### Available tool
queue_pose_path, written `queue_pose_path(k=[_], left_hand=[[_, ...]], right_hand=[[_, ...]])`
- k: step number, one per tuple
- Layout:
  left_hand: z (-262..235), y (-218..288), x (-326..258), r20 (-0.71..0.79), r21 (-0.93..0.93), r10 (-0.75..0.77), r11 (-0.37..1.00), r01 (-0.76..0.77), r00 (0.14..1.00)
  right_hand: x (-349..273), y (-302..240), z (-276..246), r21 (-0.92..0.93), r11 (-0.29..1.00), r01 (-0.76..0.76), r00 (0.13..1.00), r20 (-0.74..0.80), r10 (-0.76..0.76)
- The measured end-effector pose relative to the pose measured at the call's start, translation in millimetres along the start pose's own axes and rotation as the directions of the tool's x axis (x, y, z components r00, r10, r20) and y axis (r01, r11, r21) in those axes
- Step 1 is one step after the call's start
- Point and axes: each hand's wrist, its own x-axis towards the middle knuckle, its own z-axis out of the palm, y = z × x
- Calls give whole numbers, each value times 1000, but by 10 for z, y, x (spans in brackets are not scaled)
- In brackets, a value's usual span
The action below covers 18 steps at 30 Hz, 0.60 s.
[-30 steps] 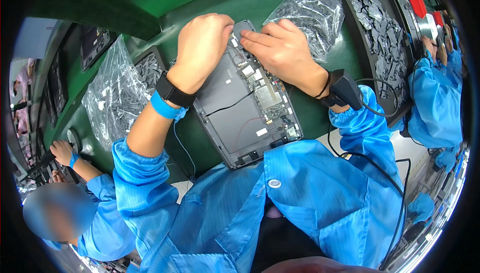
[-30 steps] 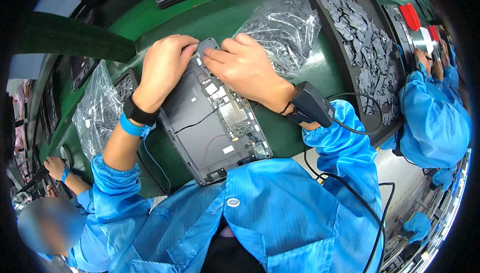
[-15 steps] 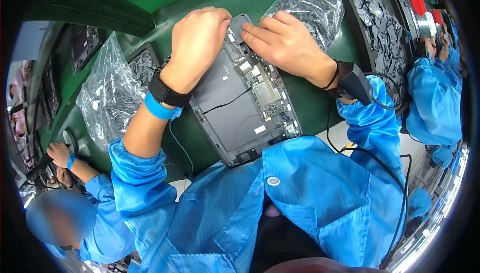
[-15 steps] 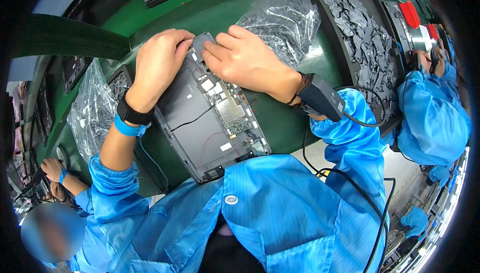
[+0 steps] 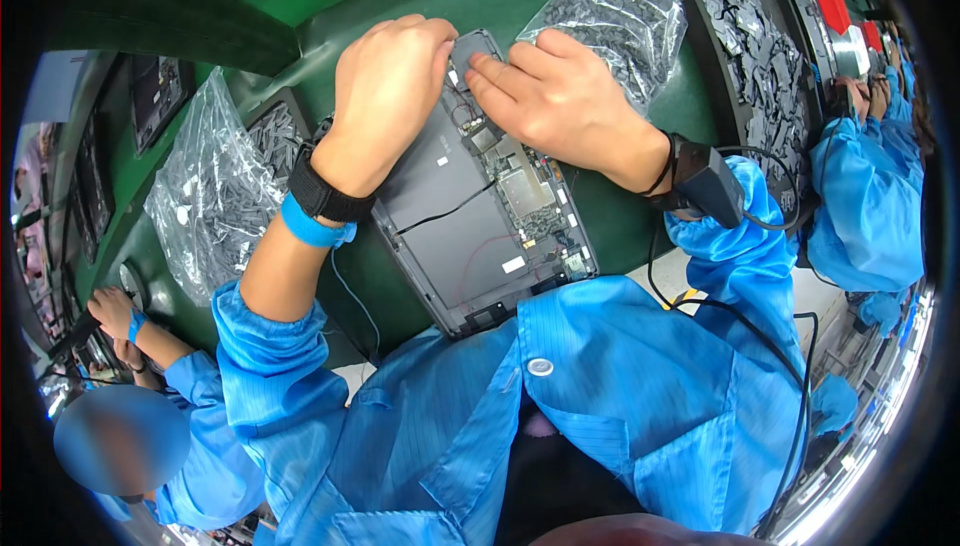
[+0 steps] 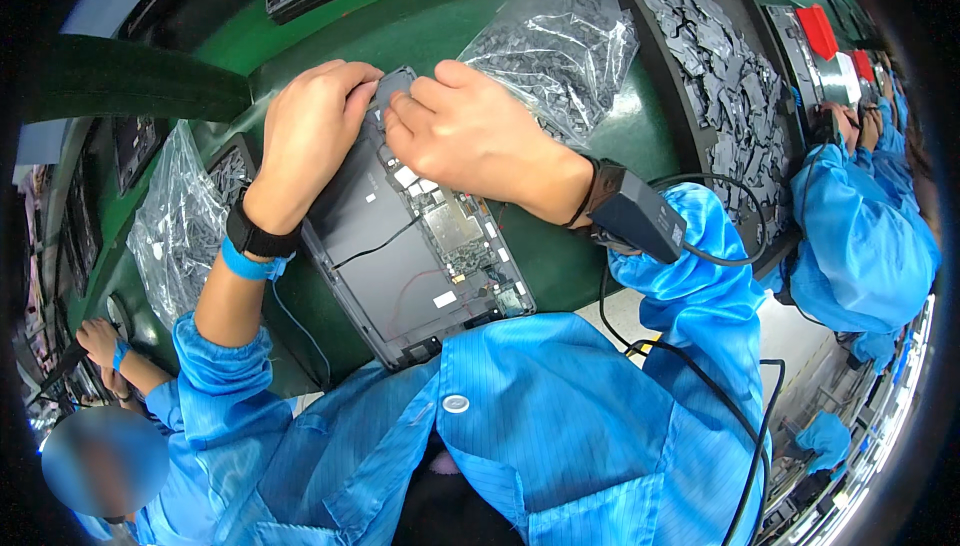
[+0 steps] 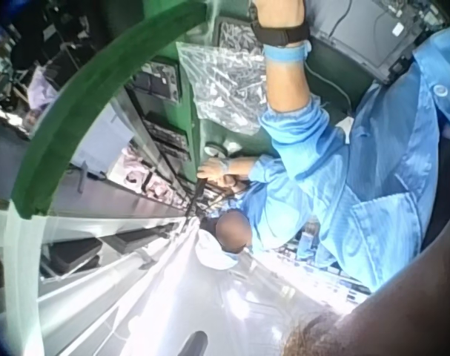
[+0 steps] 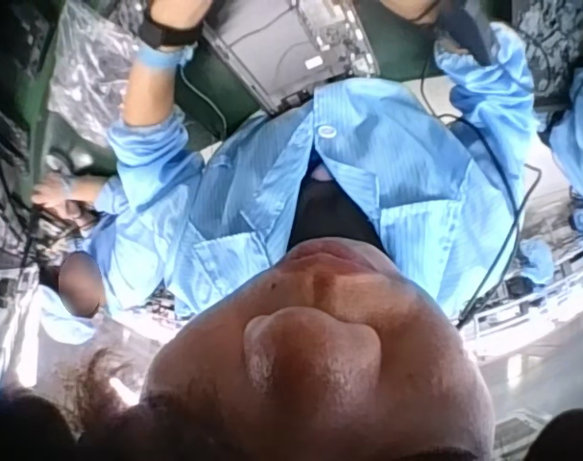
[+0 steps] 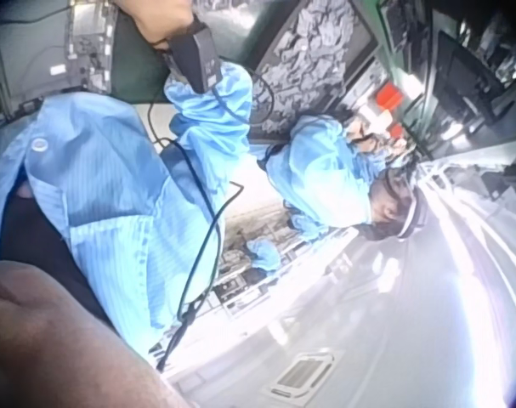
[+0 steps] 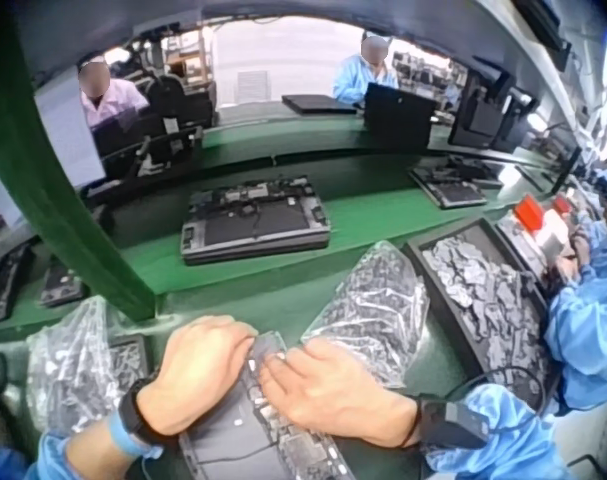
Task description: The person is assembling internal components of a tablet or laptop device on a production line.
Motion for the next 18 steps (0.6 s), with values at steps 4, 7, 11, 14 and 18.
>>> queue_pose_path(k=[4,7,11,14,18], left_hand=[[-40,24,0,30,15,-26,1000,25,999],[-53,43,7,54,34,-40,999,38,998],[-57,45,-5,51,34,-40,999,38,998],[-53,40,-15,63,26,-40,999,39,997],[-53,38,-17,55,30,-33,999,31,998]], right_hand=[[-85,-48,88,26,998,-55,998,-33,55],[-142,-6,125,58,995,-76,996,-48,79],[-124,106,70,93,995,-43,998,39,39],[-92,55,33,39,999,-34,995,96,30],[4,-7,-1,74,994,-82,976,210,65]])
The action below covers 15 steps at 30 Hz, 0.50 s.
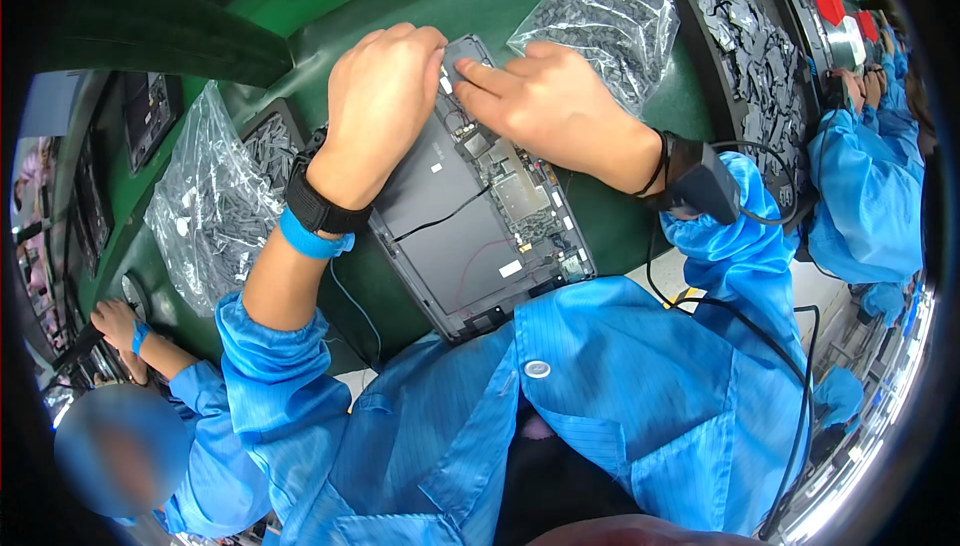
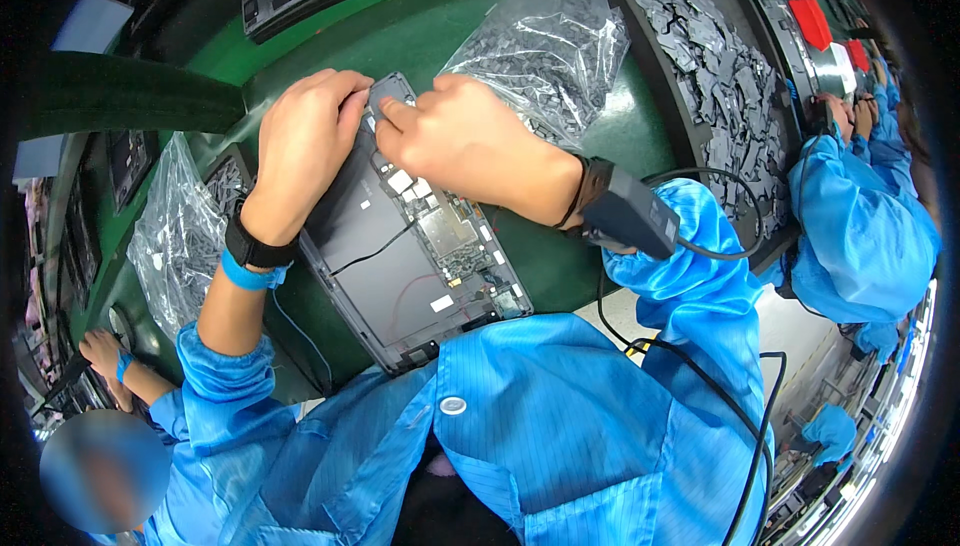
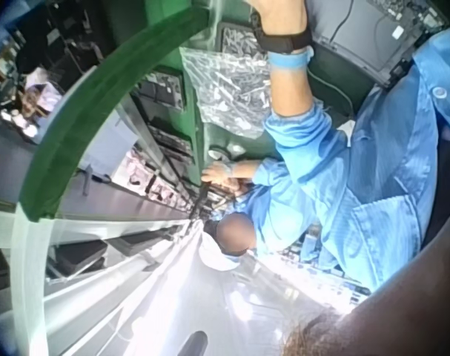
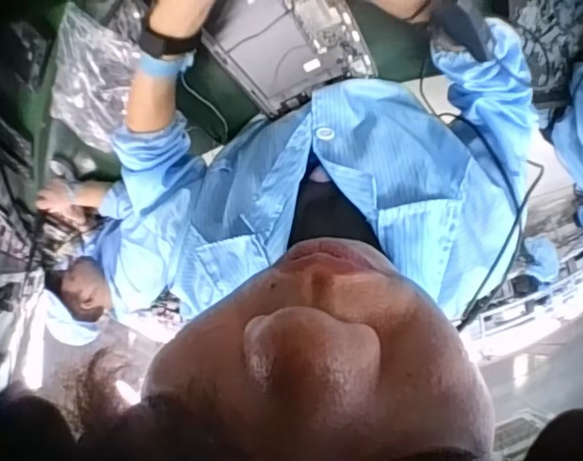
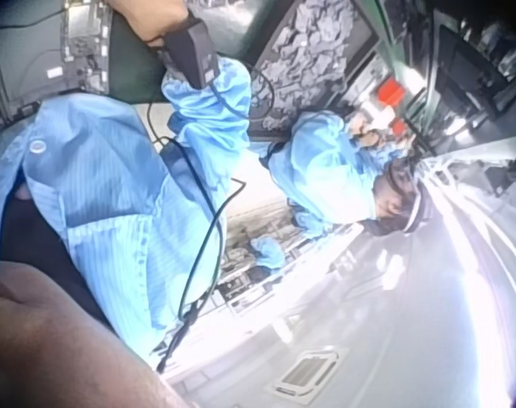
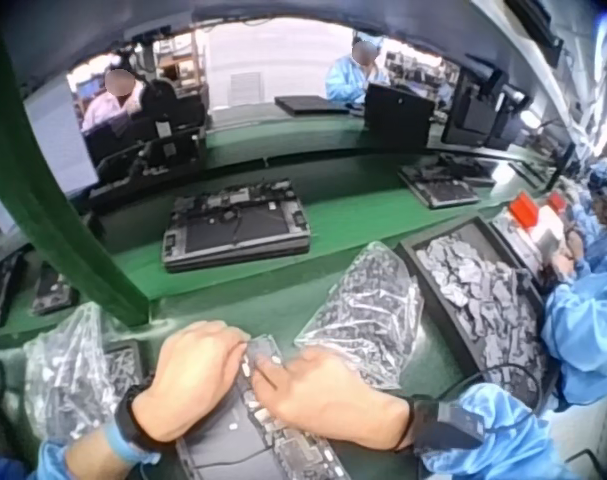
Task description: The person is assembling internal components of a tablet or laptop device on a production line.
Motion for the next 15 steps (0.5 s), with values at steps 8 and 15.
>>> queue_pose_path(k=[8,15], left_hand=[[-63,170,-146,-33,17,153,988,-152,988],[69,141,-261,43,307,281,909,-281,959]], right_hand=[[-97,136,142,589,594,-548,736,3,677],[-58,109,108,606,495,-622,705,158,692]])
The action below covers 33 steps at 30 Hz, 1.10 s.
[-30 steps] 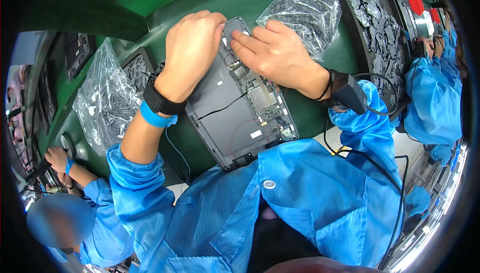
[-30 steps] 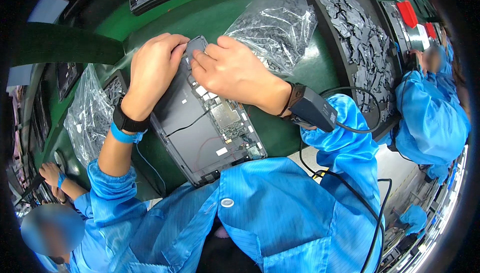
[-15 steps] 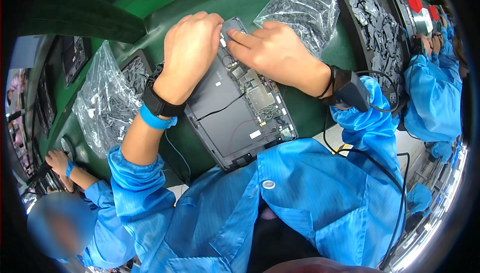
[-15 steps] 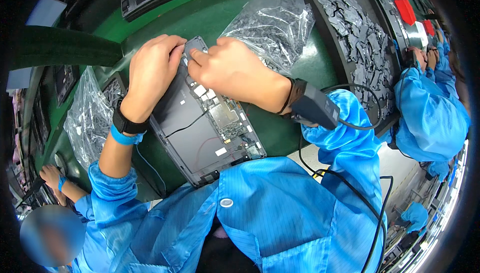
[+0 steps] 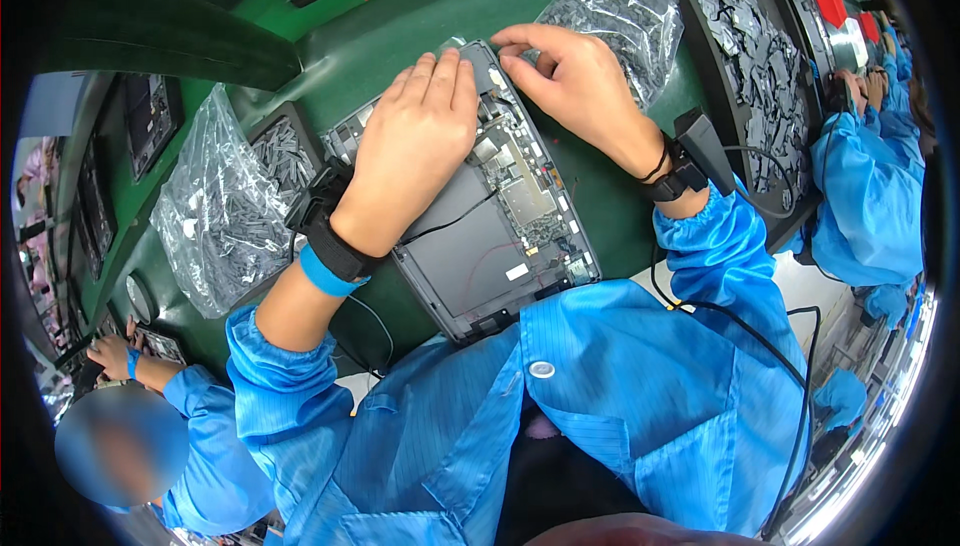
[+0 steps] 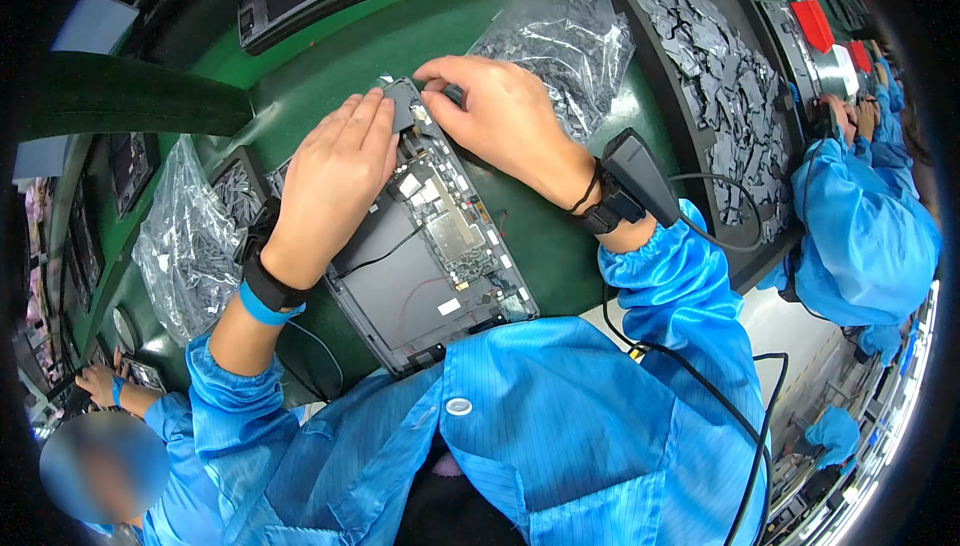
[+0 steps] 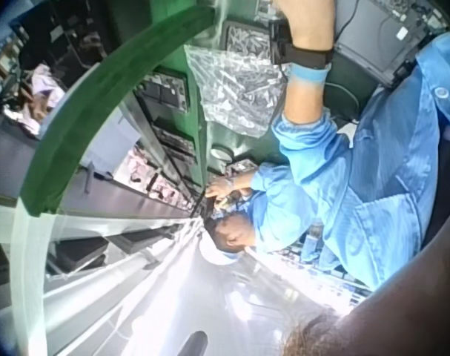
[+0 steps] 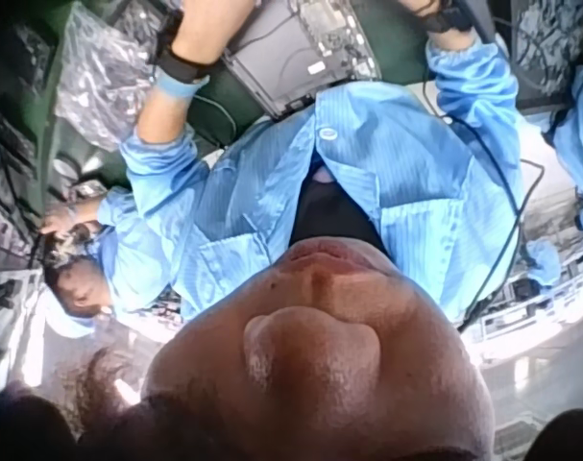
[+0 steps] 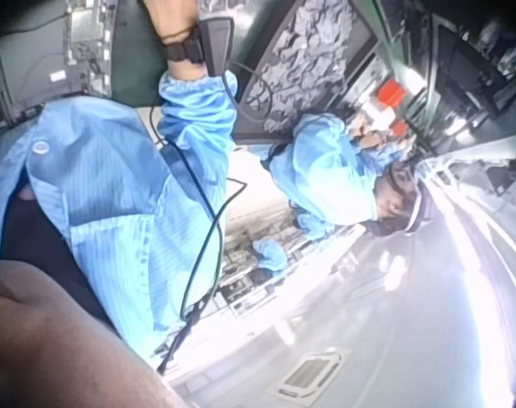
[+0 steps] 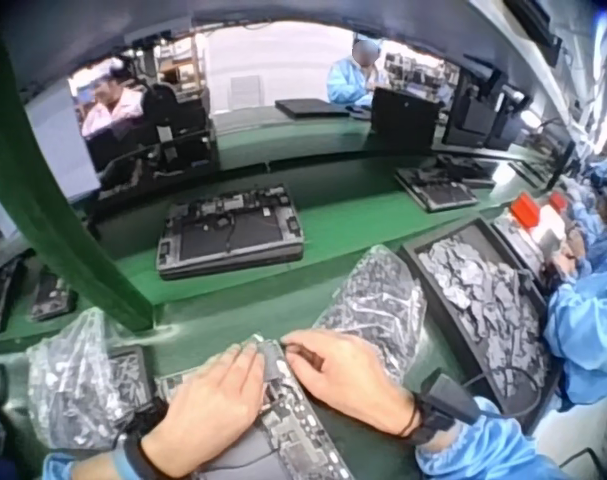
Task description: The person is assembling internal components of a tablet or laptop device on a production line.
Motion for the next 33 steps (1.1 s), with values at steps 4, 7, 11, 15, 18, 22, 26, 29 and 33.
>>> queue_pose_path(k=[4,7,11,15,18,22,26,29,33], left_hand=[[-9,8,-24,-17,29,38,999,-37,999],[-22,19,-32,-16,-4,20,1000,-20,1000],[-26,-8,-31,-27,-56,4,998,-5,1000],[-47,-33,-18,-25,-118,-27,993,24,999],[-41,-53,-35,-37,-123,-21,992,16,999],[-43,-35,-35,-29,-128,-43,991,39,999],[-37,-50,-37,-32,-198,-64,978,57,997],[-58,-53,-32,-32,-208,-65,976,57,997],[-78,-44,8,-60,-203,-43,979,30,997]], right_hand=[[-39,5,58,-28,998,57,998,-36,-58],[-15,-22,110,-76,996,45,998,-36,-48],[26,-44,187,-124,990,62,992,-98,-75],[41,-57,239,-144,987,77,982,-161,-101],[29,-53,257,-179,984,-2,991,-132,-22],[19,-16,254,-144,989,-33,993,-113,17],[21,-40,234,-230,973,-28,995,-102,5],[-2,-61,189,-204,979,16,996,-84,-34],[-106,-36,10,-364,855,368,865,-203,-459]])
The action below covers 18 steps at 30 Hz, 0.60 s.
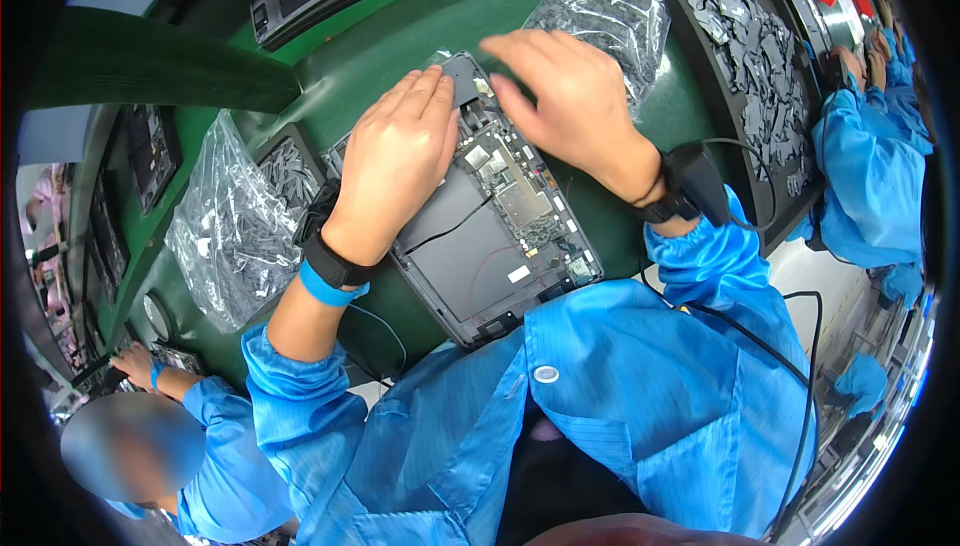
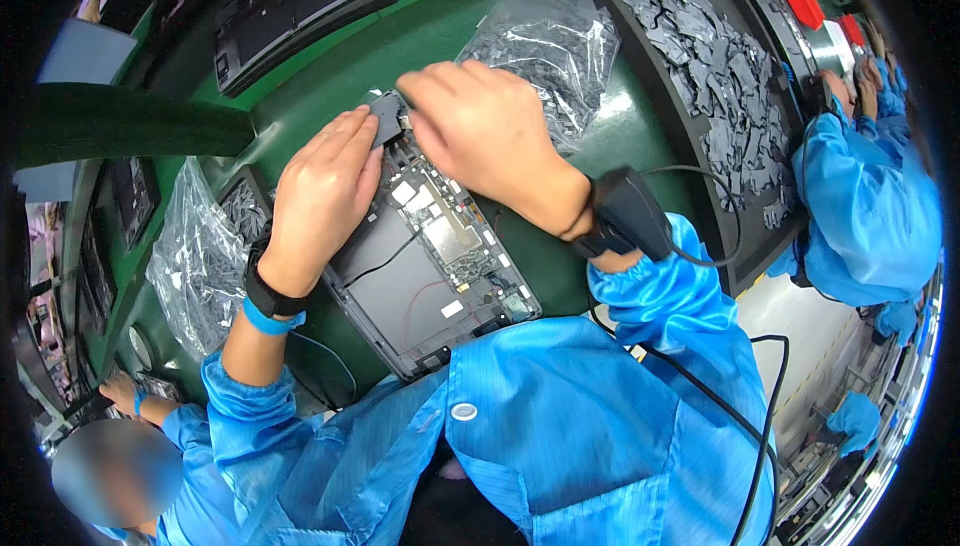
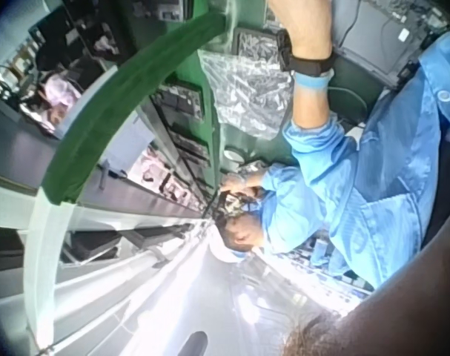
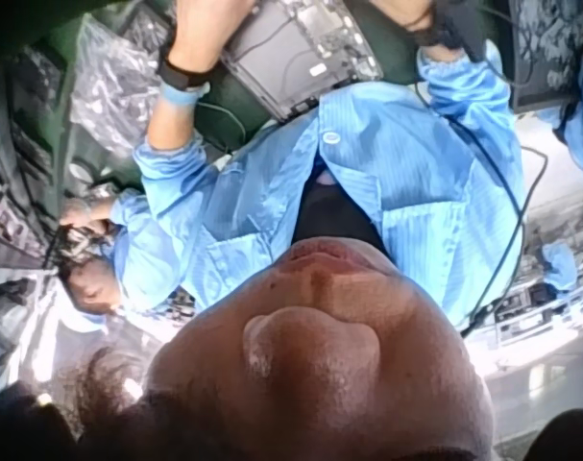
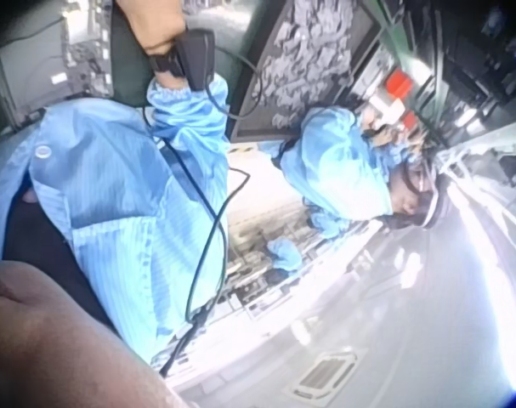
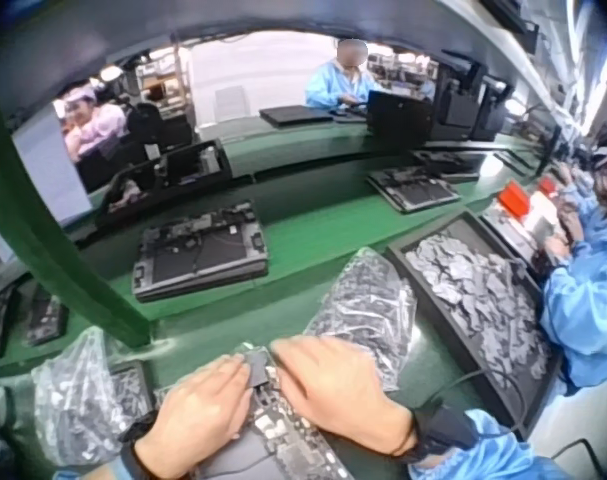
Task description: The person is assembling internal components of a tablet or laptop device on a production line.
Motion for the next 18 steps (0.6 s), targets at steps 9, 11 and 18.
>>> queue_pose_path(k=[9,11,18], left_hand=[[4,-43,16,43,57,65,996,-68,997],[-8,-63,9,48,47,101,994,-103,994],[-86,-94,75,60,-128,15,992,-7,998]], right_hand=[[-185,-176,108,-180,952,248,962,160,-220],[-167,-140,120,-193,946,259,956,188,-224],[103,-107,4,-170,881,442,870,319,-375]])
